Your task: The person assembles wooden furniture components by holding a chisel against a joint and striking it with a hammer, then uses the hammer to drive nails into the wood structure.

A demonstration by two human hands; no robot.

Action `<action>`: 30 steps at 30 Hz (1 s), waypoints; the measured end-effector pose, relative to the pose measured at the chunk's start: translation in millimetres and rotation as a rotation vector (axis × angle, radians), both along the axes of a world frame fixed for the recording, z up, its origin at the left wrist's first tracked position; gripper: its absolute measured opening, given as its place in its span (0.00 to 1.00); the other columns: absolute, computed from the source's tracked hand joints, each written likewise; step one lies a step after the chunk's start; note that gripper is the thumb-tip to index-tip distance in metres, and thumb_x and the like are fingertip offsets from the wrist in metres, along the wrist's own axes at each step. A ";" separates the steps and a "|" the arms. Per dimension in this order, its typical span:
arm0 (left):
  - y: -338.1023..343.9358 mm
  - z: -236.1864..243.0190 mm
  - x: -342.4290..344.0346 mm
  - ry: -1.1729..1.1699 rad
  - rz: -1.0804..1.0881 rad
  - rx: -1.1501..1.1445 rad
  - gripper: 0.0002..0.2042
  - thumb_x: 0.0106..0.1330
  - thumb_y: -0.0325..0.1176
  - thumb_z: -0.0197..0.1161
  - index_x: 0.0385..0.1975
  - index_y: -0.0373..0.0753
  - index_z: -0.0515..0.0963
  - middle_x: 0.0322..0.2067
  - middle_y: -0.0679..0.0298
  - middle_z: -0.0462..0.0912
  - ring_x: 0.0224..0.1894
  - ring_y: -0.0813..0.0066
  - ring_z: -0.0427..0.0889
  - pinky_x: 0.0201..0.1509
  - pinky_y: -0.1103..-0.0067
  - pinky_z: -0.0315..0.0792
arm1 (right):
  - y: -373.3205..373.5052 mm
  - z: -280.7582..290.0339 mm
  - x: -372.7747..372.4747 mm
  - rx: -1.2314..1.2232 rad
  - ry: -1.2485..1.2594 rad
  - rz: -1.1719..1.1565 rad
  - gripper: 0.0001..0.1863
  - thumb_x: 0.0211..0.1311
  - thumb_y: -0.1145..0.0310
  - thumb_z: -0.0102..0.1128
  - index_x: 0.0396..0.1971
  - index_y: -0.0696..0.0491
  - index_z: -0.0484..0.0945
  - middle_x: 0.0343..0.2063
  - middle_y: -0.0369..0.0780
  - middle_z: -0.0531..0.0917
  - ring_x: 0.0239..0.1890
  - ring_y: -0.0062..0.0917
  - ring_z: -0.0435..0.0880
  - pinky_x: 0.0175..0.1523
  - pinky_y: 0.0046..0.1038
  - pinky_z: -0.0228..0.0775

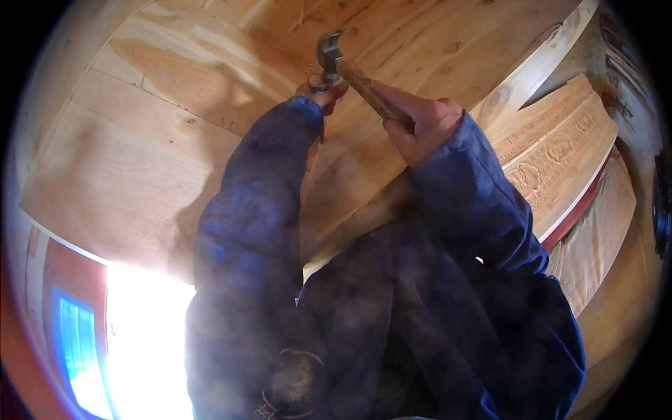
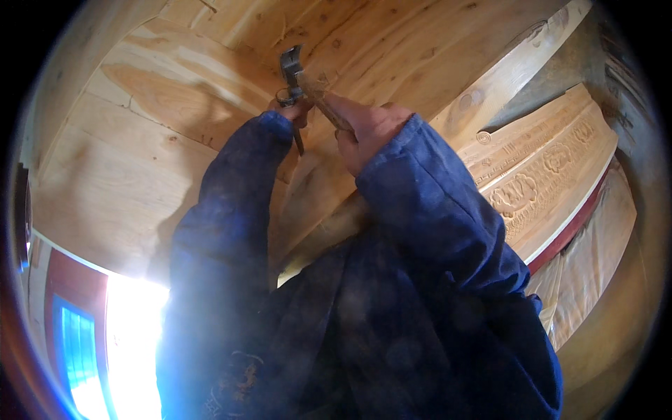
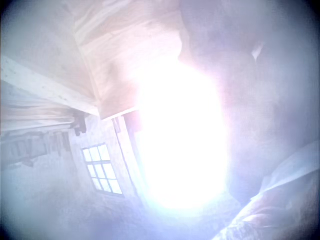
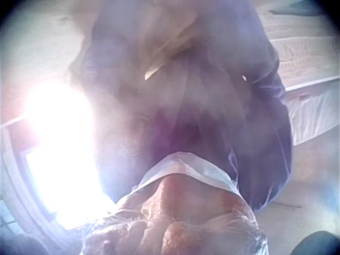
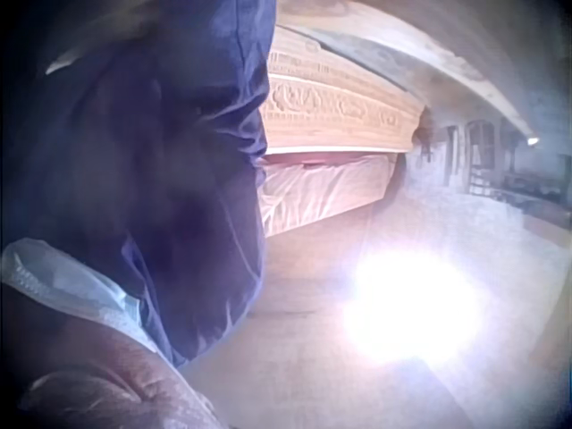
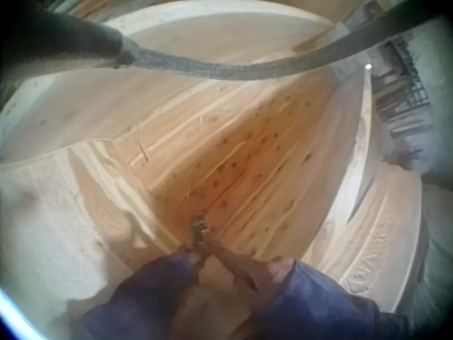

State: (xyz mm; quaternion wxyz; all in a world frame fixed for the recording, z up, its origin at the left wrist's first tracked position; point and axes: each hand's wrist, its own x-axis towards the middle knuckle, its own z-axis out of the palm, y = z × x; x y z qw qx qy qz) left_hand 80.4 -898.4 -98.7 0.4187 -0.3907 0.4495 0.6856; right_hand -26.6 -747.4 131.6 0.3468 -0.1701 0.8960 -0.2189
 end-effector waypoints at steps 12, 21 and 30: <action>17.5 -18.5 17.1 -0.060 0.287 -0.009 0.12 0.60 0.32 0.71 0.22 0.46 0.72 0.16 0.71 0.70 0.16 0.79 0.68 0.19 0.78 0.58 | 5.4 0.1 2.1 -0.213 0.154 0.085 0.27 0.56 0.73 0.63 0.59 0.48 0.78 0.20 0.43 0.82 0.21 0.27 0.83 0.32 0.26 0.76; -3.7 -15.3 13.9 0.156 -0.061 0.116 0.16 0.60 0.42 0.74 0.24 0.41 0.74 0.17 0.67 0.74 0.15 0.78 0.68 0.21 0.77 0.62 | -2.1 18.4 10.4 0.041 -0.073 -0.186 0.25 0.54 0.74 0.63 0.56 0.48 0.80 0.24 0.45 0.84 0.26 0.35 0.86 0.36 0.30 0.77; 75.8 59.6 7.8 0.140 -0.448 -0.549 0.27 0.64 0.56 0.65 0.40 0.31 0.82 0.31 0.57 0.86 0.39 0.64 0.84 0.49 0.69 0.76 | 30.2 35.8 -4.9 0.003 0.018 -0.309 0.28 0.57 0.71 0.63 0.61 0.43 0.78 0.15 0.36 0.77 0.17 0.19 0.76 0.29 0.23 0.71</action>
